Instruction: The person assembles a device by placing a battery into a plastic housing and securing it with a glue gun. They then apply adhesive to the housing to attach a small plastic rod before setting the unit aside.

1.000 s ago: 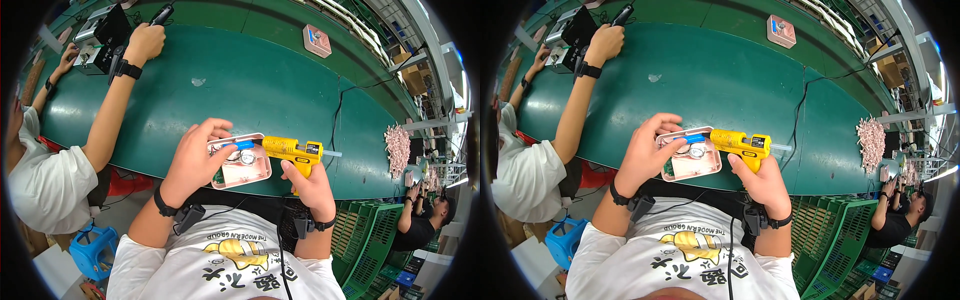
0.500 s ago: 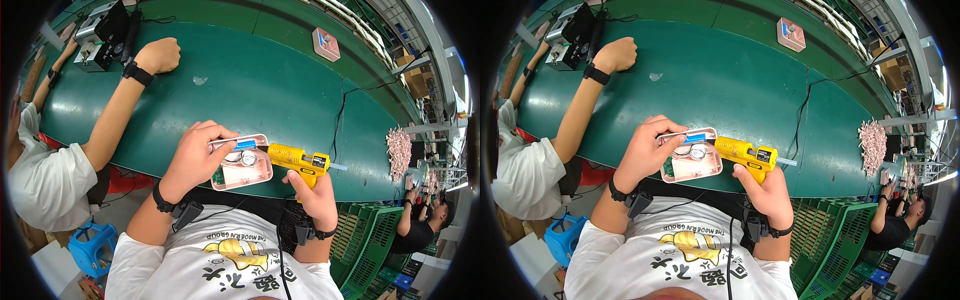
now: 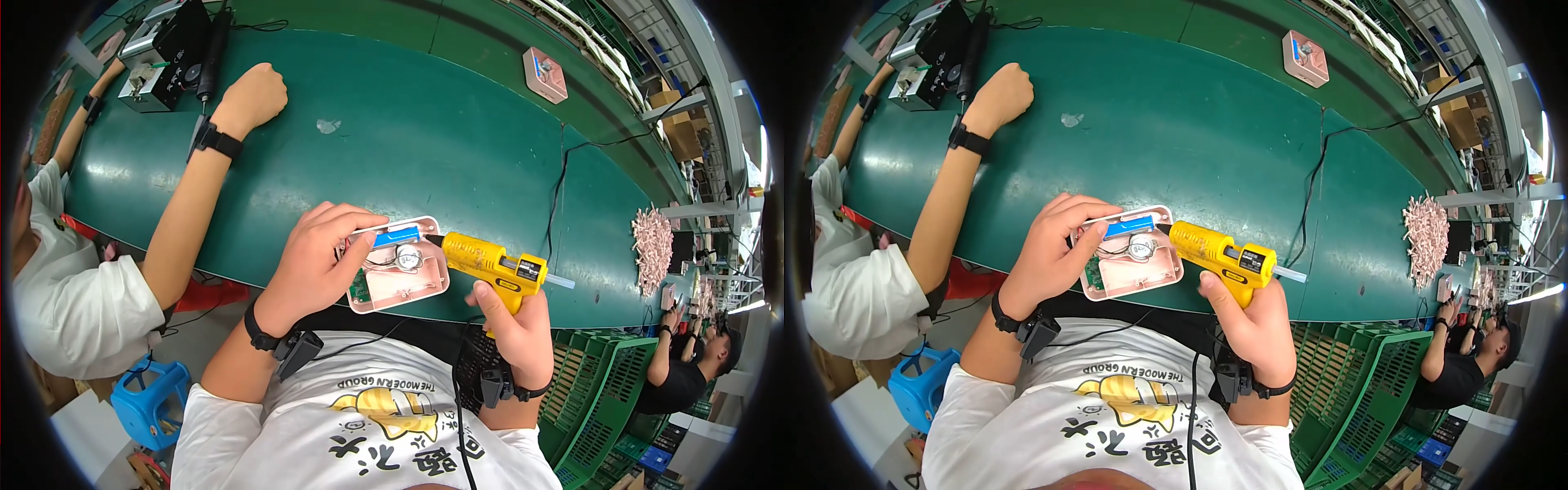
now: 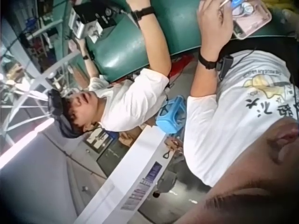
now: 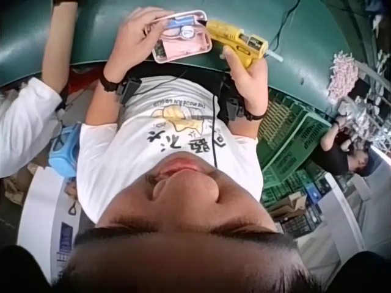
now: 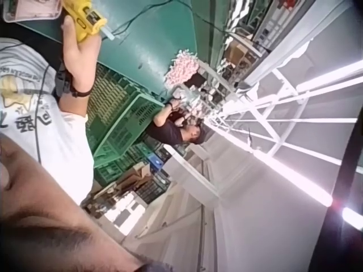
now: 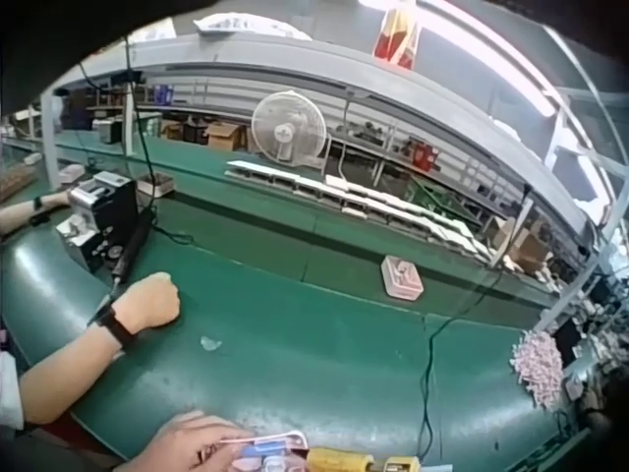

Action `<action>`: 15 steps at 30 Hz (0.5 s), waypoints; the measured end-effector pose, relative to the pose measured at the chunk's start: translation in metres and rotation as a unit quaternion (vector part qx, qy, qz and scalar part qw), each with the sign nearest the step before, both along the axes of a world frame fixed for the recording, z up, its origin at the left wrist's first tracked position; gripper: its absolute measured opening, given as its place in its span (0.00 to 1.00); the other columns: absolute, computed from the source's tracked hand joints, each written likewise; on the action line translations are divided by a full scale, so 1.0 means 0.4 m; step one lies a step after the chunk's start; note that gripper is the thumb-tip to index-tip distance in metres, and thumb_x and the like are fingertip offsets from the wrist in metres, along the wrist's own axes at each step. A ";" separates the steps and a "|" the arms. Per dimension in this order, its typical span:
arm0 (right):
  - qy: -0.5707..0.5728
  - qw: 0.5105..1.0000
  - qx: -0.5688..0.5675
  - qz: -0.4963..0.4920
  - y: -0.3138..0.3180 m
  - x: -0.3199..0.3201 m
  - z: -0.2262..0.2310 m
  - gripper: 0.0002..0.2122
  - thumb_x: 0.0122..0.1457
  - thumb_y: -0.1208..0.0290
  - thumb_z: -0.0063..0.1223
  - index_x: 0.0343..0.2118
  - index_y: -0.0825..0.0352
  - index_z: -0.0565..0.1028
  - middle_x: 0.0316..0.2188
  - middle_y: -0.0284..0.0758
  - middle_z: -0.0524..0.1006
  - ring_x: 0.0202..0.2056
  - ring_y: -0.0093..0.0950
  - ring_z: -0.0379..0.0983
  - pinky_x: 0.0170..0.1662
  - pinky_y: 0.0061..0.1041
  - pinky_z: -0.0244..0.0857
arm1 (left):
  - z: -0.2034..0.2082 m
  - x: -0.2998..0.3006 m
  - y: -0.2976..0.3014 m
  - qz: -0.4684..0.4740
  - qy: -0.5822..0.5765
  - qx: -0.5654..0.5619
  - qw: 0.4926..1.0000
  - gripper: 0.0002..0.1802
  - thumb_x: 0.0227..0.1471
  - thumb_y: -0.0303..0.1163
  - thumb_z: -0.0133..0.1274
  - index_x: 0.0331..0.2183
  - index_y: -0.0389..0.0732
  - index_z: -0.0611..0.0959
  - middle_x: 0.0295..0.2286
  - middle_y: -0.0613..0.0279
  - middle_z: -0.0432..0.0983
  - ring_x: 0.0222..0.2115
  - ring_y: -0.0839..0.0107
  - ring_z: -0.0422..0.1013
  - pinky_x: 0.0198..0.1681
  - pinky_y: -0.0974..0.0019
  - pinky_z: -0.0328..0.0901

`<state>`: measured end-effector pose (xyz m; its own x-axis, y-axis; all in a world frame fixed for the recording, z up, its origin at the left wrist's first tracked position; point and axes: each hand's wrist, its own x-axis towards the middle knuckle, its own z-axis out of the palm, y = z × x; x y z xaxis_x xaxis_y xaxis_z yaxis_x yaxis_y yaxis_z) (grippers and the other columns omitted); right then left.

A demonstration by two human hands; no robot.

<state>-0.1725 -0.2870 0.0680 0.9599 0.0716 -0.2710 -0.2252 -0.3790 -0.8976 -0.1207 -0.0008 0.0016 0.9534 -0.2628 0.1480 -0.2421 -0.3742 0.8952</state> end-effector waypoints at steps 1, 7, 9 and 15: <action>-0.004 1.000 0.016 -0.004 0.005 0.001 0.003 0.15 0.69 0.65 0.61 0.51 0.71 0.79 0.33 0.29 0.82 0.28 0.14 0.73 0.26 0.18 0.66 | 0.001 -0.003 0.001 0.002 0.001 0.000 1.000 0.14 0.58 0.25 0.58 0.47 0.37 0.88 0.41 0.56 0.83 0.40 0.61 0.74 0.50 0.60 0.64; 0.032 0.996 0.045 0.076 0.062 0.030 0.013 0.14 0.70 0.68 0.59 0.51 0.73 0.79 0.34 0.32 0.82 0.32 0.18 0.74 0.34 0.22 0.69 | 0.014 -0.007 0.000 -0.015 -0.073 0.066 0.995 0.27 0.48 0.22 0.51 0.52 0.41 0.84 0.46 0.59 0.81 0.43 0.58 0.72 0.49 0.56 0.62; 0.034 0.993 0.029 0.112 0.069 0.037 0.007 0.13 0.69 0.70 0.59 0.50 0.75 0.80 0.32 0.37 0.82 0.32 0.23 0.76 0.39 0.27 0.70 | 0.016 -0.007 0.004 -0.021 -0.064 0.069 0.995 0.29 0.46 0.22 0.50 0.53 0.41 0.83 0.47 0.60 0.80 0.45 0.57 0.71 0.50 0.56 0.62; 0.027 0.991 0.007 0.129 0.066 0.029 -0.005 0.14 0.69 0.70 0.59 0.52 0.74 0.79 0.33 0.35 0.82 0.33 0.23 0.75 0.39 0.27 0.70 | 0.019 -0.011 0.008 -0.042 -0.045 0.077 0.995 0.34 0.43 0.20 0.48 0.55 0.41 0.83 0.50 0.57 0.79 0.47 0.57 0.71 0.52 0.58 0.60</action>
